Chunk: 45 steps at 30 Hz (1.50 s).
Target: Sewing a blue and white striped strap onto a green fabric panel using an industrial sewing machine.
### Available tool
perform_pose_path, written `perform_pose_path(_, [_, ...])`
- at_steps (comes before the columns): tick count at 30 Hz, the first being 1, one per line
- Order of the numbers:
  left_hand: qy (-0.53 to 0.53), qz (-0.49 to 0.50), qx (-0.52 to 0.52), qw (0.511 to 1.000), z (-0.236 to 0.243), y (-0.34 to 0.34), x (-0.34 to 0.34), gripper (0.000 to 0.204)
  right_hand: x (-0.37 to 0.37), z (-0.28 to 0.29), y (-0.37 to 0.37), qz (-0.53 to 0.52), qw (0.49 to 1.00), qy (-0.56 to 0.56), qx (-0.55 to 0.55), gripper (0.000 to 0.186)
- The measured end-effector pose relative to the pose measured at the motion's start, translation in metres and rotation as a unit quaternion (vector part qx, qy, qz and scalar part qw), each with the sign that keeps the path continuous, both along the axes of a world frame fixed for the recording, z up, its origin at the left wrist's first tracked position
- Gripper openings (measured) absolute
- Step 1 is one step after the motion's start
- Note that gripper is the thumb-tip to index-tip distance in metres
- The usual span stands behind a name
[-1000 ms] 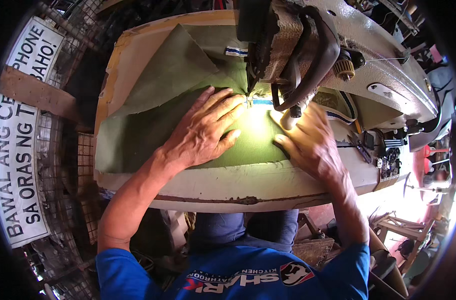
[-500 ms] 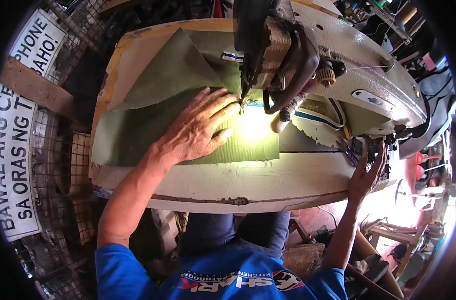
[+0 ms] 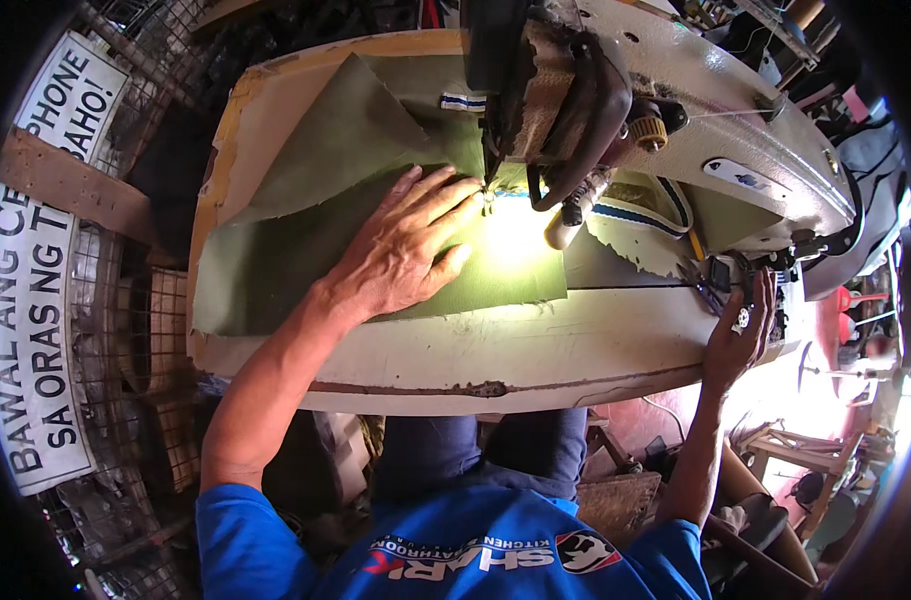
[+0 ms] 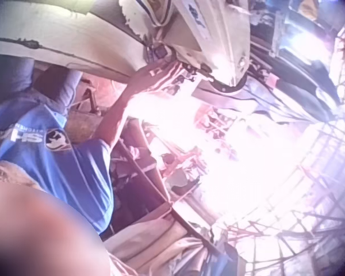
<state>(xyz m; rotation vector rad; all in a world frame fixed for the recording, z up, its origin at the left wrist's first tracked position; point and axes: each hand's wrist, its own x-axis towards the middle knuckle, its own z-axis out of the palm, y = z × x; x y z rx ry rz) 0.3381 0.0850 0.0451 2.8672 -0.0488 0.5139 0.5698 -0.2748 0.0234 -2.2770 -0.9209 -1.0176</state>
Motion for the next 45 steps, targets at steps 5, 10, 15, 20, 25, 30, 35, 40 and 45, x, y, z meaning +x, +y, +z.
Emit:
perform_pose_path(5, [-0.016,0.012,0.014,1.0,-0.005,-0.002,0.001,0.041,0.001,-0.003,-0.003,-0.01,1.0,-0.001,-0.006,0.035])
perform_pose_path(10, [-0.017,0.004,0.022,1.0,-0.004,-0.002,0.001,0.04,0.001,-0.007,-0.006,-0.037,0.998,0.035,-0.022,0.029])
perform_pose_path(15, [-0.013,0.007,0.004,1.0,-0.004,-0.004,0.001,0.04,0.001,-0.008,-0.006,-0.038,0.999,0.036,-0.006,0.027])
perform_pose_path(20, [-0.01,0.018,0.003,1.0,-0.004,-0.004,0.001,0.041,-0.001,-0.006,-0.003,-0.061,0.997,0.056,-0.008,0.024])
perform_pose_path(25, [-0.023,0.009,0.001,1.0,-0.003,-0.004,-0.001,0.04,-0.001,-0.008,-0.004,-0.084,0.994,0.058,-0.031,0.027])
perform_pose_path(30, [0.004,0.008,0.004,1.0,-0.001,-0.006,-0.006,0.043,-0.002,-0.007,-0.004,-0.058,0.997,0.05,-0.001,0.025])
perform_pose_path(35, [0.001,0.009,-0.004,1.0,-0.001,-0.008,-0.007,0.046,-0.004,0.003,0.003,-0.034,0.999,-0.027,-0.027,0.047])
perform_pose_path(40, [0.01,0.011,-0.008,1.0,-0.002,-0.006,-0.006,0.046,0.031,0.039,-0.003,0.016,0.995,-0.093,0.012,0.049])
perform_pose_path(45, [-0.002,0.007,-0.007,1.0,-0.001,-0.002,-0.002,0.046,0.143,0.122,-0.044,-0.044,0.997,-0.058,0.011,0.047])
